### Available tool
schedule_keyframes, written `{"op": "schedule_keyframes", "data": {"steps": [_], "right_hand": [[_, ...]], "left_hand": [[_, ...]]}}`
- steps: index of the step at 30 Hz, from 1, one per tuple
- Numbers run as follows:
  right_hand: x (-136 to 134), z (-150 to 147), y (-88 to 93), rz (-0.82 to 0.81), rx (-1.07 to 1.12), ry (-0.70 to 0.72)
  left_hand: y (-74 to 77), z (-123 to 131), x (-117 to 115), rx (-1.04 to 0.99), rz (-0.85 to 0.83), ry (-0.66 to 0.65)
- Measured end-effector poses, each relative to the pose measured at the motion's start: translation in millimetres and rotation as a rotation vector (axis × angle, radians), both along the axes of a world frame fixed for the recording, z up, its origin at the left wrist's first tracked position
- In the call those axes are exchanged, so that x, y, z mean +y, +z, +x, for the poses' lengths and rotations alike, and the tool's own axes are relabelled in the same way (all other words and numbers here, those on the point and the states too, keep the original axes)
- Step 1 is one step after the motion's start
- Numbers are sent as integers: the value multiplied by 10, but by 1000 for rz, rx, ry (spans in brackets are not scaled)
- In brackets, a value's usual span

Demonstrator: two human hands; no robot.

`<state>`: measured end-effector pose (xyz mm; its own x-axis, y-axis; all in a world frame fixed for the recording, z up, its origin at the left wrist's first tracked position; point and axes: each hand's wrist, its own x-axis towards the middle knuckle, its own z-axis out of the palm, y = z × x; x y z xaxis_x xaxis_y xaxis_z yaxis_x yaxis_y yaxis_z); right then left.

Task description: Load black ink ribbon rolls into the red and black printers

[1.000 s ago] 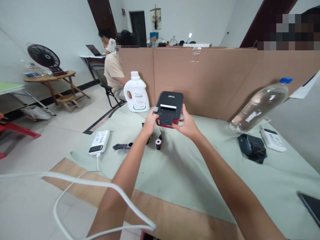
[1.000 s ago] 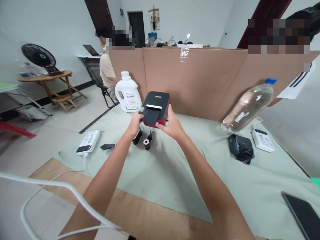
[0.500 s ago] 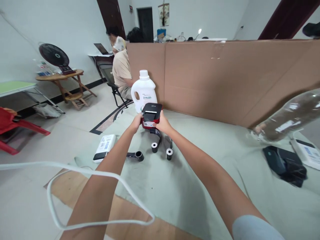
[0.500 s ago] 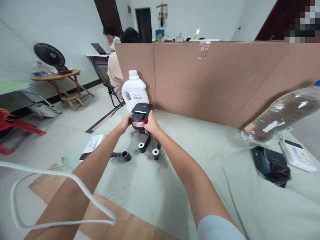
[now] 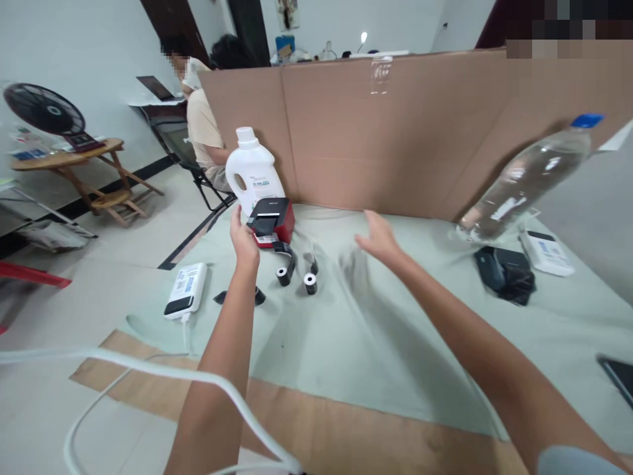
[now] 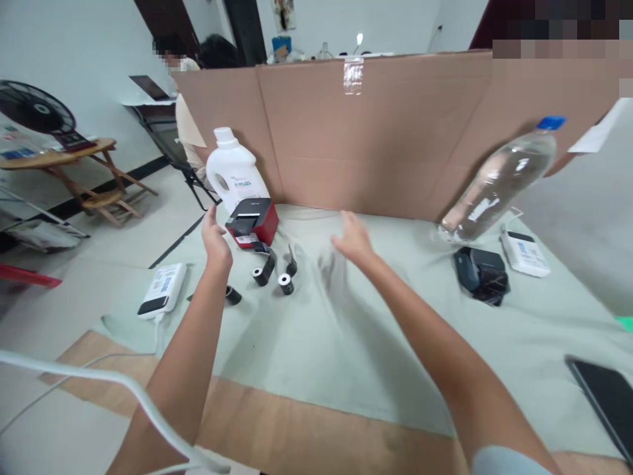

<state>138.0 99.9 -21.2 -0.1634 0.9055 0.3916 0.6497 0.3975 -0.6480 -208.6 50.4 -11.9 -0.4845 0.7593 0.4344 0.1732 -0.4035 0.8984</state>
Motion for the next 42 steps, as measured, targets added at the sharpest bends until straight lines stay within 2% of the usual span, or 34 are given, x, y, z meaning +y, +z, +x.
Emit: {"op": "schedule_keyframes", "data": {"steps": [1,2,4,6,8,11,14,17,19,22,25,27,29,32,34,36,39,42], "right_hand": [[-123,467,35,12,-94,-116],[-255,918,66,-3,-186,-257],[-513,1700,104,-115,-334,-600],[-718,2259,101,-283,-405,-860],[-848,2593,61,-455,-398,-975],[-943,2785,-16,-572,-295,-917],[-1009,2719,-48,-509,-249,-872],[-1105,2386,-28,-422,-253,-798],[-1187,2003,-14,-369,-247,-695],[-1326,1269,-34,-287,-224,-566],[-1460,555,-108,-237,-177,-487],[-1537,197,-159,-227,-179,-453],[-1600,-36,-189,-225,-214,-442],[-1658,-167,-178,-260,-357,-478],[-1663,-132,-148,-302,-453,-493],[-1631,-20,-137,-333,-486,-461],[-1521,225,-223,-325,-388,-374],[-1388,438,-431,-239,-157,-266]], "left_hand": [[5,215,-138,26,54,65],[-15,469,-290,94,91,61],[-135,1053,-617,315,62,-126],[-335,1640,-943,549,-17,-390],[-553,2107,-1228,823,-92,-649],[-770,2452,-1524,1118,-141,-807],[-803,2477,-1662,1272,-148,-844],[-770,2433,-1710,1328,-141,-859],[-768,2430,-1722,1328,-136,-862],[-797,2446,-1735,1301,-99,-882],[-819,2448,-1752,1255,-44,-909],[-816,2439,-1764,1221,-11,-923],[-799,2428,-1773,1200,16,-937],[-749,2407,-1774,1181,75,-992],[-702,2376,-1760,1150,141,-1040],[-651,2318,-1730,1088,187,-1005],[-585,2201,-1648,910,152,-748],[-569,2120,-1525,648,-8,-466]]}}
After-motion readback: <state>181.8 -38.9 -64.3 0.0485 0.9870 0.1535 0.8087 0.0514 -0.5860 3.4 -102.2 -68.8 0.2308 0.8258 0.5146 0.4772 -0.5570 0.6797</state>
